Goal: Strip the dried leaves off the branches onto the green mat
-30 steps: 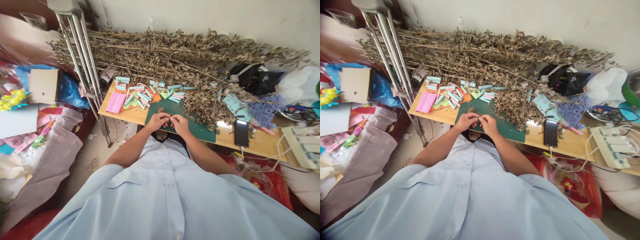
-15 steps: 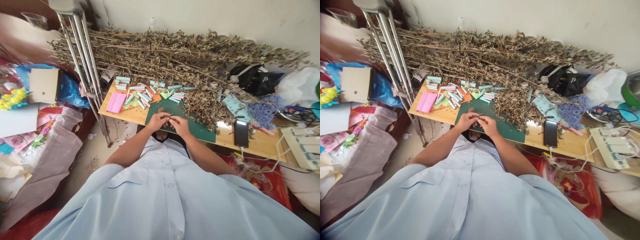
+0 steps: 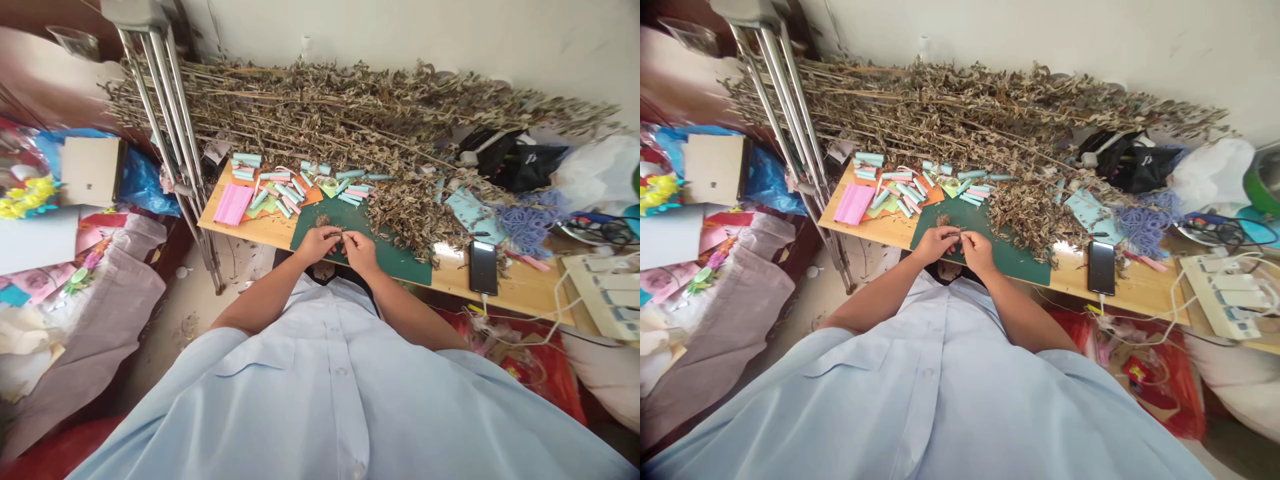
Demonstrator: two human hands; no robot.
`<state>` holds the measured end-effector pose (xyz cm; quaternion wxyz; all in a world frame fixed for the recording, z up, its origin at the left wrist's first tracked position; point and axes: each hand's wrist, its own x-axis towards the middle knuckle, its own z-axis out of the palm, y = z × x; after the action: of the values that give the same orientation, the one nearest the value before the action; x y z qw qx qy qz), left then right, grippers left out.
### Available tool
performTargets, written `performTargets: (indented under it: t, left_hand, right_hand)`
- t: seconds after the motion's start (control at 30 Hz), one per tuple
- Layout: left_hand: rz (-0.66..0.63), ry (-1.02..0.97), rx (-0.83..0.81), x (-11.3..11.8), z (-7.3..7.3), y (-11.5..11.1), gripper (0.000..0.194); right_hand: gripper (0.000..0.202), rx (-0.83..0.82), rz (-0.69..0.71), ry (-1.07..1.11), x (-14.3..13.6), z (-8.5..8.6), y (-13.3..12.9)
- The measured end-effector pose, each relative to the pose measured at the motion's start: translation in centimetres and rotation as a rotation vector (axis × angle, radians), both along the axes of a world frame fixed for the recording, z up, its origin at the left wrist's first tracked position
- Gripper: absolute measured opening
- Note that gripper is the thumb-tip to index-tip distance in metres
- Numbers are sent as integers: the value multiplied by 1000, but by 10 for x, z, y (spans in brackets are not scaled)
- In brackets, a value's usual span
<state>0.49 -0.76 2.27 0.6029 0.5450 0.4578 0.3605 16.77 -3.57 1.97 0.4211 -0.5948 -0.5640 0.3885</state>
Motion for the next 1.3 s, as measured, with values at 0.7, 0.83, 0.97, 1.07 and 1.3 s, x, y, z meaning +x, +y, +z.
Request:
performTargets:
  t: [0.7,0.83,0.97,1.07,1.3]
  left_hand:
    - [12,184,167,-1,14,0,14]
    - [44,138,141,-1,11,2,13]
    - [70,116,133,-1,8,4,14]
    - [74,89,113,-1,5,4,14]
    - [89,44,79,-1,4,4,15]
  right_hand:
    - [21,62,-43,-109,-2,-3,1]
    - [24,36,-27,-43,0,-3,1]
    - [28,39,6,-14,3,1,-4]
    - [26,68,79,-50,7,9,-14]
    - [18,261,498,-283,20,19,-37]
